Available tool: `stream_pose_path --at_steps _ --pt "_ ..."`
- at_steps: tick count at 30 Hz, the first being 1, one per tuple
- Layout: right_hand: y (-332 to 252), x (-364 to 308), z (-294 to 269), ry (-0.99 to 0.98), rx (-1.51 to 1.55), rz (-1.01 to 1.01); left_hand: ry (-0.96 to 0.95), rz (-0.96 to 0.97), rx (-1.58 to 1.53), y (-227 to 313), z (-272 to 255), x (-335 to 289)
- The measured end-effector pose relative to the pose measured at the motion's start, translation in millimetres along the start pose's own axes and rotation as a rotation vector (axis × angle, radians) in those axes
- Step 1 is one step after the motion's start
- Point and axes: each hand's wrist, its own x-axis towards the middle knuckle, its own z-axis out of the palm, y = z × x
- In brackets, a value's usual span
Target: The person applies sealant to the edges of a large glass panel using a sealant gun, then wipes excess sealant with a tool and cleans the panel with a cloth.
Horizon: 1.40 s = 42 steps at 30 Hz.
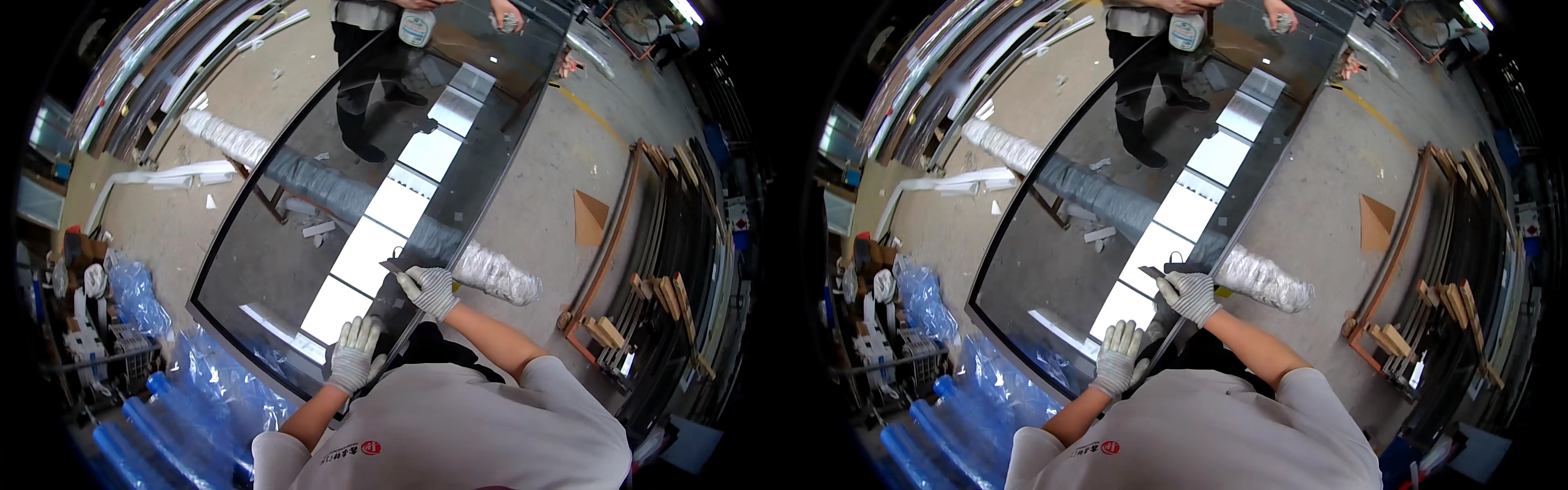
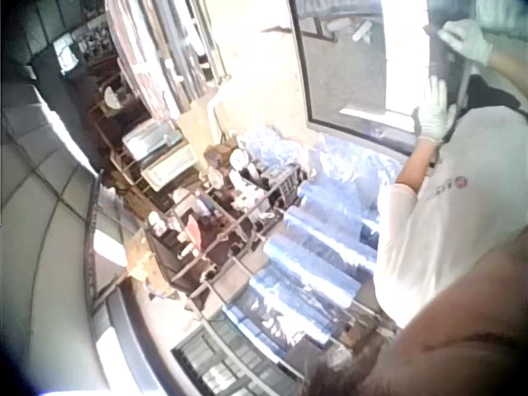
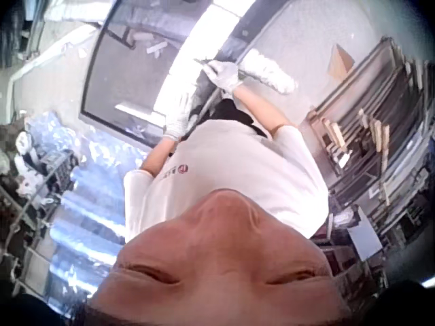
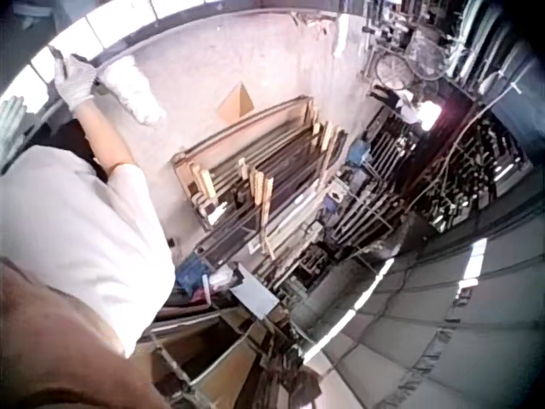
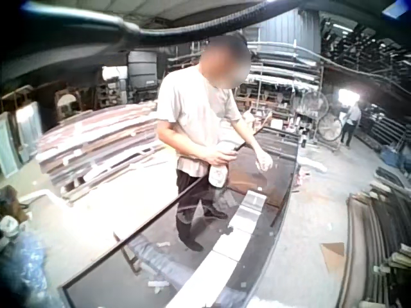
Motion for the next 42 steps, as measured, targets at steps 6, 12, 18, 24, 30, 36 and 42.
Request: stream_pose_path --at_steps 6,12,18,24,30,36,42 --pt "48 59 -52 0.218 -0.026 0.209 0.2 -0.287 0.217 -97 3 -83" --pt "70 93 -71 0.174 -0.299 0.229 0.33 -1.096 0.28 -192 -5 -31" --pt "75 91 -72 0.219 -0.267 0.203 0.355 -0.998 0.326 -202 -32 75" --pt "86 96 -67 0.177 -0.322 0.203 0.429 -0.18 0.269 -104 -18 140" --pt "66 75 -75 0.392 0.403 0.286 0.089 0.409 0.125 19 -12 195" --pt "56 -65 -100 0.352 0.705 0.449 0.175 0.456 0.123 39 -23 293" --pt "63 -209 -96 0.468 1.002 0.907 0.33 0.365 0.202 61 -23 425"
